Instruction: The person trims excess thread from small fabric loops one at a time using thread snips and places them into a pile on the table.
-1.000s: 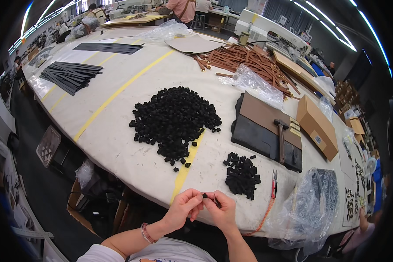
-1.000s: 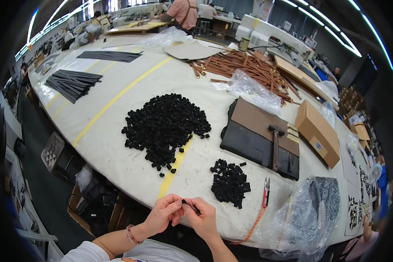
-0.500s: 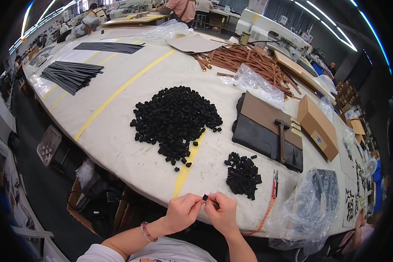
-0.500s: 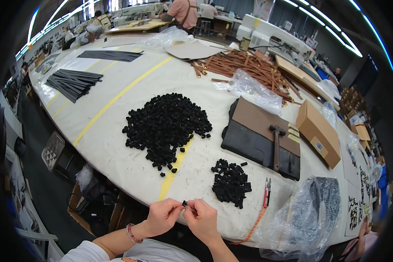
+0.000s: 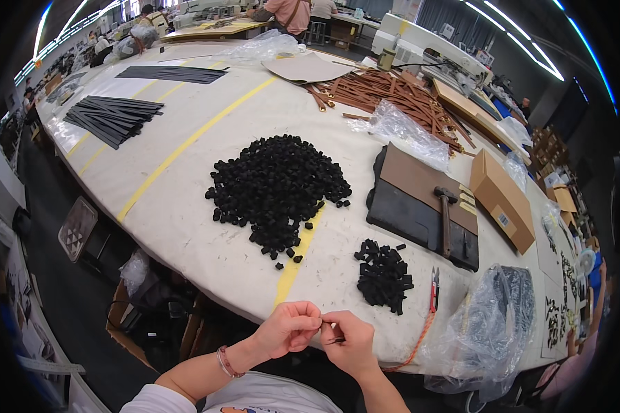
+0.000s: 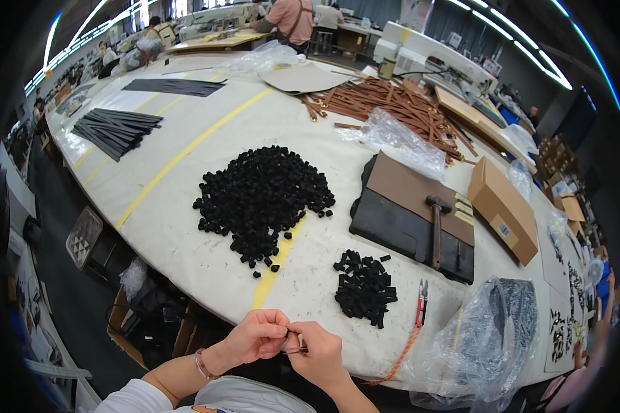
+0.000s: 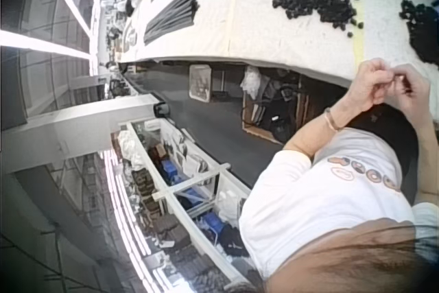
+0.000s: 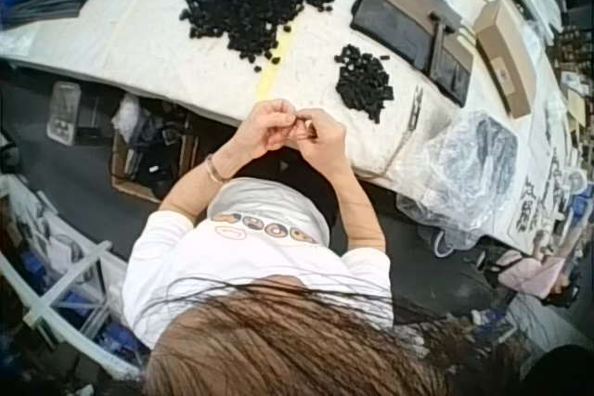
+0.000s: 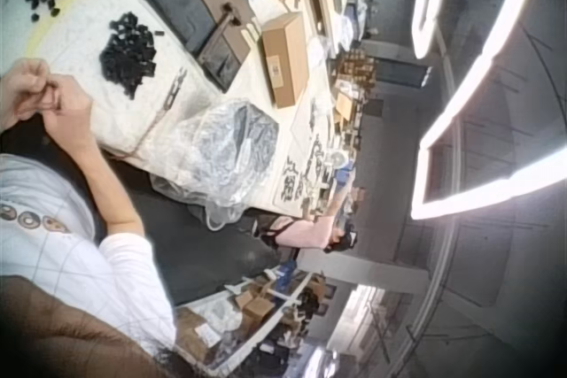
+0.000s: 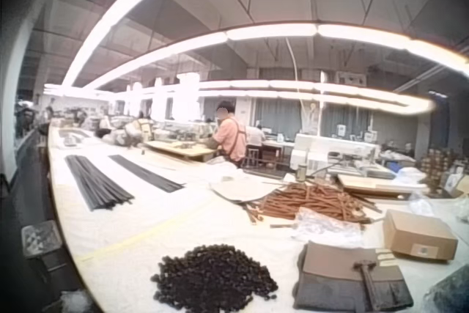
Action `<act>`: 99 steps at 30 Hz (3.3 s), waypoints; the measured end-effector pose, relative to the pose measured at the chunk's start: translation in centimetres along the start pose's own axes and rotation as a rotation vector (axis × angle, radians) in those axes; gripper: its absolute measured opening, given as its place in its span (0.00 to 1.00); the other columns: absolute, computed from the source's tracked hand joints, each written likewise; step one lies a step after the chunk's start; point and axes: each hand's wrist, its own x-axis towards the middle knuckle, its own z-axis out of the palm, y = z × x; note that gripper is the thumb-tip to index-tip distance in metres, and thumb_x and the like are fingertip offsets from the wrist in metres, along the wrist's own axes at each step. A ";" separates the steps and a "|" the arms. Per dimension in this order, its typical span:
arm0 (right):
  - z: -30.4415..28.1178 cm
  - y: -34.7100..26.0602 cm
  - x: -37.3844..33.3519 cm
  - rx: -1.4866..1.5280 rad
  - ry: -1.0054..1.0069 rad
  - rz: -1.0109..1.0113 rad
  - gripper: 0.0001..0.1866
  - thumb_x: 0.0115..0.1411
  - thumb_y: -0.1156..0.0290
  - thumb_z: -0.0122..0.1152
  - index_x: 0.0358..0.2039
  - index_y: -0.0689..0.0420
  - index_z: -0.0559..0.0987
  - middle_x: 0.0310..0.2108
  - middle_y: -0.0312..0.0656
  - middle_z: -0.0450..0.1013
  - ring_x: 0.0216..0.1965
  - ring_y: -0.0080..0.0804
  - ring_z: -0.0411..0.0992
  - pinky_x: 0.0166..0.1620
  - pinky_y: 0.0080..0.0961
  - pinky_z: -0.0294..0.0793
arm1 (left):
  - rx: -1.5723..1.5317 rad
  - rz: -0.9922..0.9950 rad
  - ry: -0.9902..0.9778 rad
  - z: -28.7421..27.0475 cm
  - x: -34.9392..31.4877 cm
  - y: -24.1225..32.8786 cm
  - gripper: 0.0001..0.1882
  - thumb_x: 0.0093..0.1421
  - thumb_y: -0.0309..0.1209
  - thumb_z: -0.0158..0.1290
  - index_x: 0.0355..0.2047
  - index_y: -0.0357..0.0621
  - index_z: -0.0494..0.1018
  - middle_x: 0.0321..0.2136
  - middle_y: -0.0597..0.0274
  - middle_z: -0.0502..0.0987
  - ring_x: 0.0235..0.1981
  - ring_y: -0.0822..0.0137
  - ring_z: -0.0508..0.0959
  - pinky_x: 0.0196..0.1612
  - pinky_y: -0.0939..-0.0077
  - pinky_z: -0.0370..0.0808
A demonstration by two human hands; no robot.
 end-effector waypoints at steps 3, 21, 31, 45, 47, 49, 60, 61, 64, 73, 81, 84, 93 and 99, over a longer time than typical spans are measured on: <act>-0.2 0.9 -0.1 0.357 -0.061 0.345 0.03 0.44 0.80 0.53 0.23 0.62 0.72 0.14 0.35 0.67 0.14 0.15 0.61 0.19 0.13 0.60 | 0.185 0.120 -0.011 0.6 -0.3 -0.3 0.05 0.54 0.26 0.48 0.27 0.38 0.65 0.15 0.66 0.67 0.10 0.81 0.62 0.12 0.89 0.58; -1.3 1.4 1.4 0.865 -0.238 0.715 0.08 0.44 0.82 0.52 0.28 0.65 0.72 0.19 0.35 0.67 0.17 0.12 0.58 0.19 0.08 0.55 | 0.796 0.440 0.098 0.9 -0.1 -0.1 0.02 0.48 0.19 0.48 0.25 0.36 0.67 0.17 0.72 0.68 0.15 0.87 0.62 0.17 0.93 0.59; -1.7 2.9 1.4 1.218 -0.480 0.806 0.05 0.44 0.80 0.54 0.25 0.61 0.70 0.18 0.35 0.66 0.15 0.14 0.60 0.16 0.07 0.53 | 0.926 0.419 0.032 1.0 -0.1 1.0 0.02 0.46 0.20 0.49 0.22 0.35 0.67 0.15 0.72 0.67 0.17 0.86 0.64 0.18 0.90 0.63; -0.5 0.7 1.6 0.162 -0.211 0.330 0.04 0.45 0.75 0.52 0.22 0.62 0.68 0.13 0.32 0.63 0.15 0.14 0.56 0.19 0.13 0.55 | 1.086 0.800 0.244 -0.3 1.6 -0.9 0.04 0.46 0.19 0.49 0.22 0.37 0.65 0.15 0.64 0.69 0.13 0.75 0.70 0.16 0.82 0.66; -1.4 0.2 1.5 0.395 -0.356 0.552 0.08 0.51 0.71 0.51 0.28 0.61 0.67 0.14 0.31 0.63 0.17 0.14 0.56 0.21 0.13 0.56 | 0.505 0.411 0.190 -0.6 1.5 -0.1 0.01 0.50 0.19 0.46 0.24 0.36 0.65 0.17 0.65 0.68 0.13 0.79 0.67 0.14 0.85 0.65; -1.4 1.2 0.7 0.386 -0.366 0.523 0.10 0.53 0.69 0.51 0.31 0.61 0.66 0.15 0.36 0.65 0.18 0.19 0.60 0.23 0.17 0.59 | 0.334 0.334 0.183 -0.1 1.5 0.5 0.01 0.50 0.19 0.45 0.25 0.36 0.65 0.17 0.63 0.69 0.12 0.78 0.67 0.13 0.85 0.64; -1.2 1.8 0.5 0.533 -0.429 0.618 0.08 0.56 0.70 0.49 0.27 0.62 0.68 0.17 0.34 0.65 0.18 0.15 0.60 0.21 0.13 0.59 | 0.043 0.092 0.068 -0.6 1.1 0.4 0.08 0.50 0.20 0.42 0.31 0.37 0.68 0.16 0.61 0.69 0.08 0.79 0.61 0.10 0.86 0.60; -1.2 1.8 0.5 0.558 -0.428 0.635 0.08 0.56 0.70 0.50 0.27 0.62 0.68 0.17 0.33 0.65 0.18 0.15 0.60 0.20 0.13 0.58 | 0.053 0.085 0.078 -0.4 1.1 0.4 0.08 0.50 0.21 0.41 0.30 0.37 0.68 0.16 0.61 0.68 0.08 0.79 0.61 0.10 0.86 0.59; -1.3 2.1 0.3 0.617 -0.464 0.656 0.07 0.55 0.71 0.50 0.27 0.62 0.68 0.17 0.32 0.65 0.18 0.14 0.59 0.20 0.12 0.57 | 0.058 0.042 0.067 -0.1 0.8 0.8 0.07 0.50 0.21 0.41 0.28 0.37 0.68 0.16 0.61 0.68 0.07 0.80 0.60 0.09 0.87 0.58; -1.7 2.4 0.2 0.773 -0.571 0.633 0.05 0.56 0.71 0.50 0.28 0.60 0.68 0.18 0.31 0.64 0.20 0.13 0.59 0.21 0.10 0.56 | -0.042 -0.124 0.000 -0.3 0.8 1.0 0.07 0.49 0.20 0.40 0.27 0.36 0.68 0.17 0.61 0.68 0.05 0.83 0.55 0.07 0.90 0.54; -1.8 2.4 0.5 0.416 -0.543 0.462 0.06 0.53 0.71 0.52 0.26 0.61 0.69 0.14 0.35 0.66 0.16 0.19 0.63 0.19 0.17 0.60 | 0.051 -0.073 0.051 -0.2 0.8 0.6 0.07 0.51 0.21 0.40 0.27 0.36 0.69 0.16 0.61 0.68 0.05 0.82 0.55 0.07 0.90 0.55; -1.0 1.0 0.7 0.012 -0.349 0.261 0.05 0.51 0.72 0.53 0.24 0.59 0.70 0.14 0.41 0.68 0.15 0.32 0.68 0.19 0.24 0.63 | 0.288 0.247 0.192 0.1 1.1 -0.9 0.09 0.50 0.18 0.41 0.30 0.36 0.70 0.17 0.58 0.69 0.08 0.78 0.64 0.10 0.85 0.63; 0.3 1.8 0.0 -0.073 0.102 0.240 0.04 0.49 0.74 0.56 0.24 0.60 0.71 0.15 0.44 0.69 0.16 0.38 0.68 0.19 0.25 0.65 | 0.486 0.539 0.231 1.1 0.7 -1.9 0.05 0.53 0.25 0.46 0.29 0.36 0.68 0.17 0.60 0.70 0.13 0.72 0.69 0.17 0.80 0.67; 0.4 1.8 -0.7 -0.259 0.150 -0.051 0.05 0.47 0.76 0.58 0.24 0.60 0.71 0.15 0.42 0.68 0.15 0.35 0.68 0.18 0.24 0.65 | -0.206 -0.143 -0.013 0.5 0.7 -0.2 0.12 0.57 0.36 0.43 0.27 0.39 0.67 0.14 0.63 0.67 0.08 0.77 0.61 0.11 0.84 0.59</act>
